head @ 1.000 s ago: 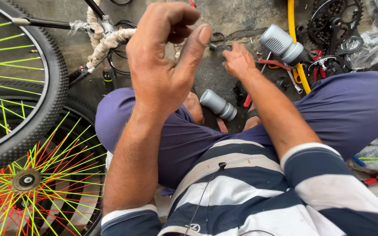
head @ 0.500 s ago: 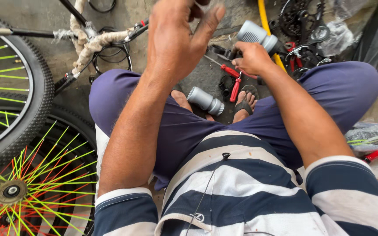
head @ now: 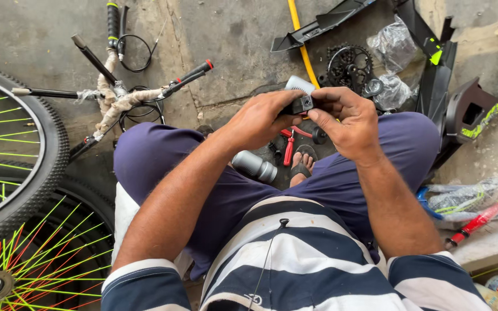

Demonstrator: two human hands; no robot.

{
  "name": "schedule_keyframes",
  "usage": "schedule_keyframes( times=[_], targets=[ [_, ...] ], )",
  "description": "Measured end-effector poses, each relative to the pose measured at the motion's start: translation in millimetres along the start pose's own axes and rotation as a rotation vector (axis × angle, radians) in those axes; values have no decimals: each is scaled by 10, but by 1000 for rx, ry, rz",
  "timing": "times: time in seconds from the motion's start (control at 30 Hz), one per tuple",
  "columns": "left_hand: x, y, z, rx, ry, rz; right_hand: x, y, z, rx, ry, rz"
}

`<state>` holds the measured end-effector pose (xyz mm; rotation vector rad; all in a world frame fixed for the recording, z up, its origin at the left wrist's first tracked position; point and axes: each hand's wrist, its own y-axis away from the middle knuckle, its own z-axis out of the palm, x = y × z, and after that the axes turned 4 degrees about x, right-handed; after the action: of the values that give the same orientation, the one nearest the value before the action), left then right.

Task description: The person sits on the ground in a bicycle repair area, unwraps a small black bicycle component from plastic packaging, and uses scissors to repeatedly cut and trim material from the component, turning it in their hands between cuts.

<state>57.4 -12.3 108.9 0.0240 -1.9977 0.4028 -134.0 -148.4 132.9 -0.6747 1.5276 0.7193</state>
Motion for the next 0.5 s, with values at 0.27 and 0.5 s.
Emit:
schedule_keyframes(
  times=[0.27,0.5],
  targets=[
    [137,3,21,72,-184,34,114,91,-65,41,-134,-48],
    [175,15,22,-16,56,-142,30,105,-23,72,-103,-55]
  ],
)
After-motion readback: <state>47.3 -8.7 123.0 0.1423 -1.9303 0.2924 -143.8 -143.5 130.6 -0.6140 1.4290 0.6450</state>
